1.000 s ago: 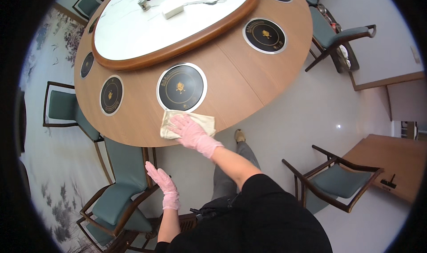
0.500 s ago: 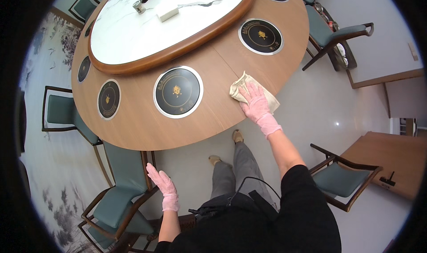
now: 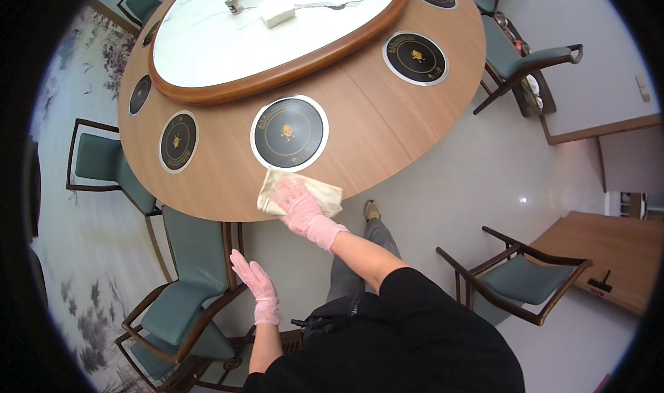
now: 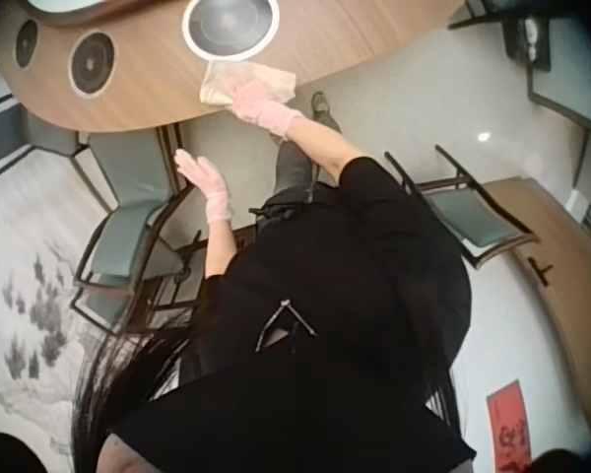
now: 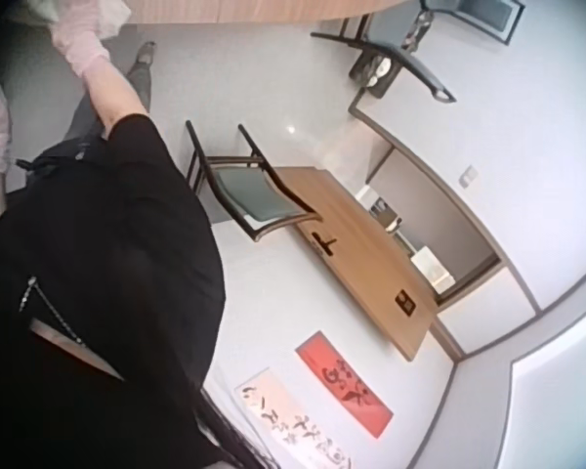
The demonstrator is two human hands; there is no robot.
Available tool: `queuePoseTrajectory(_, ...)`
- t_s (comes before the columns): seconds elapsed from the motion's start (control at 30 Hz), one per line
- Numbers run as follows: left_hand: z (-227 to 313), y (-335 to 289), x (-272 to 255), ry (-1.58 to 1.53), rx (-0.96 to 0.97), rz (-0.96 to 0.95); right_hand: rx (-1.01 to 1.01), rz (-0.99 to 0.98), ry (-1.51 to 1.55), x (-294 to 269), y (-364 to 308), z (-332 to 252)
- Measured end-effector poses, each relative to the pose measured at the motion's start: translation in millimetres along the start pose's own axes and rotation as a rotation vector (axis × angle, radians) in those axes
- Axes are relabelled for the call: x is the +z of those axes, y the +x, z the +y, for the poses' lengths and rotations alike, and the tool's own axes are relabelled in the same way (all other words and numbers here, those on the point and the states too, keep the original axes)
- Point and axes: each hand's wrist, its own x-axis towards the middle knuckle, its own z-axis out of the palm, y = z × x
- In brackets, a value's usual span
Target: The person wipes the surface of a large round dining table with a cloth, moving around the perimeter and cleaning the wooden surface and built-in circular inserts. They also briefly pull out and push back a chair to access areas of the table.
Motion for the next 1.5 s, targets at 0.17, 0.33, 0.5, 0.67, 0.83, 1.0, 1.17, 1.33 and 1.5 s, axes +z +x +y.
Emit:
queuePoseTrajectory(0.17,-6,40,-1,0.007,0.04,0.001,-0.143,0.07,0.282,-6,-10,38)
queuePoseTrajectory(0.33,-13,94,29,0.083,0.067,-0.065,0.255,0.185,0.105,-12,-47,116)
queuePoseTrajectory(0.5,16,155,54,0.123,0.02,-0.189,0.469,0.255,0.008,-17,-26,141)
queuePoseTrajectory(0.67,28,170,69,0.368,-0.096,-0.325,0.516,0.328,-0.007,-25,25,148)
queuePoseTrajectory(0.83,35,173,65,0.429,-0.132,-0.435,0.475,0.35,0.029,-44,94,169)
queuePoseTrajectory(1.0,39,173,64,0.433,-0.145,-0.474,0.286,0.37,0.017,-55,145,171)
queuePoseTrajectory(1.17,38,171,60,0.419,-0.173,-0.496,0.179,0.204,-0.019,-78,190,133)
queuePoseTrajectory(1.33,46,175,55,0.417,-0.183,-0.548,0.065,0.174,-0.047,-76,201,111)
queuePoseTrajectory(1.5,45,177,56,0.425,-0.187,-0.544,-0.185,0.127,-0.112,-65,189,70)
